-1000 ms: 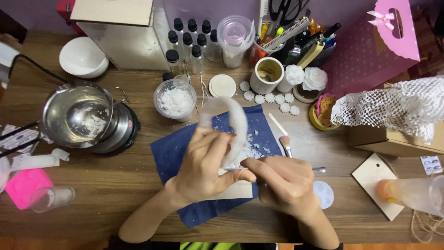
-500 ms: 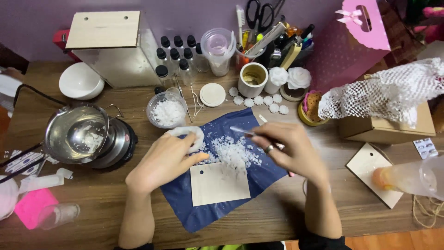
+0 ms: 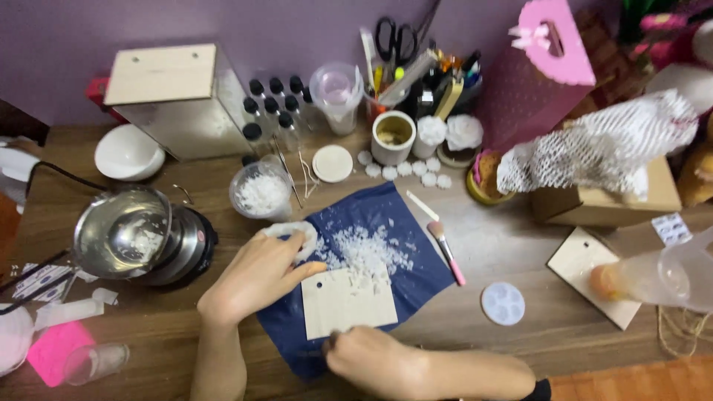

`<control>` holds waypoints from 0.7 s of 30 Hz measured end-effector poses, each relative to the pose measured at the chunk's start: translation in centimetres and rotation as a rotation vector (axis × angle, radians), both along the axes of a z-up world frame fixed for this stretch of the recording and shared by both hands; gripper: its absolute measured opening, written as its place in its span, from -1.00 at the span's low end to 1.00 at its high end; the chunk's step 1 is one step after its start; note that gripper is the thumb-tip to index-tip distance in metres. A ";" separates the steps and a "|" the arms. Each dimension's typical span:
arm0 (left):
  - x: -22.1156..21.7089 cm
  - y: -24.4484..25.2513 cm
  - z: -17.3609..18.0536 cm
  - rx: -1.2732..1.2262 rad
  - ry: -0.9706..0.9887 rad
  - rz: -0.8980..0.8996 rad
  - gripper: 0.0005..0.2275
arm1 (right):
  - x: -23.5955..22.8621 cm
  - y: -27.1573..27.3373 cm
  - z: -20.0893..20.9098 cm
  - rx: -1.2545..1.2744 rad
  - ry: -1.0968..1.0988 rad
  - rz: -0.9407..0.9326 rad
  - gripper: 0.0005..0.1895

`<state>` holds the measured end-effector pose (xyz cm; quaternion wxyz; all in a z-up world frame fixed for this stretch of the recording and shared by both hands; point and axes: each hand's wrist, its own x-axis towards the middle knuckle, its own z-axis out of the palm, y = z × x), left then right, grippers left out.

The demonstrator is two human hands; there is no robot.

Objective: Refining a white wax candle mold using a small metal tool to remove excess material and smooth the surface.

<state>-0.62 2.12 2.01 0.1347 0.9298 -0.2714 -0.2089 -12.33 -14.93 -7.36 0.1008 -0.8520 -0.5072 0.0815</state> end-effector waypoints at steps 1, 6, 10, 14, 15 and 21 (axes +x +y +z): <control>-0.1 -0.2 -0.1 -0.013 -0.021 -0.012 -0.57 | 0.3 -0.2 1.1 0.018 0.056 -0.039 -0.89; -0.6 -0.7 0.0 0.059 -0.025 -0.013 -0.59 | 1.4 -1.6 4.6 0.002 -0.014 -0.174 -0.80; -0.6 -0.8 0.0 0.076 0.002 0.011 -0.62 | 1.1 -2.3 3.0 -0.193 -0.069 -0.096 -0.93; -0.6 -0.6 0.1 0.086 -0.003 -0.015 -0.60 | 0.6 -1.1 1.8 -0.146 -0.091 -0.064 -0.92; -0.6 -0.6 0.5 0.078 0.005 -0.012 -0.60 | 0.6 -0.9 1.4 -0.114 -0.083 -0.058 -0.92; -0.6 0.4 1.7 0.091 0.018 0.045 -0.63 | 1.6 -0.1 -0.4 -0.130 -0.182 -0.152 -0.89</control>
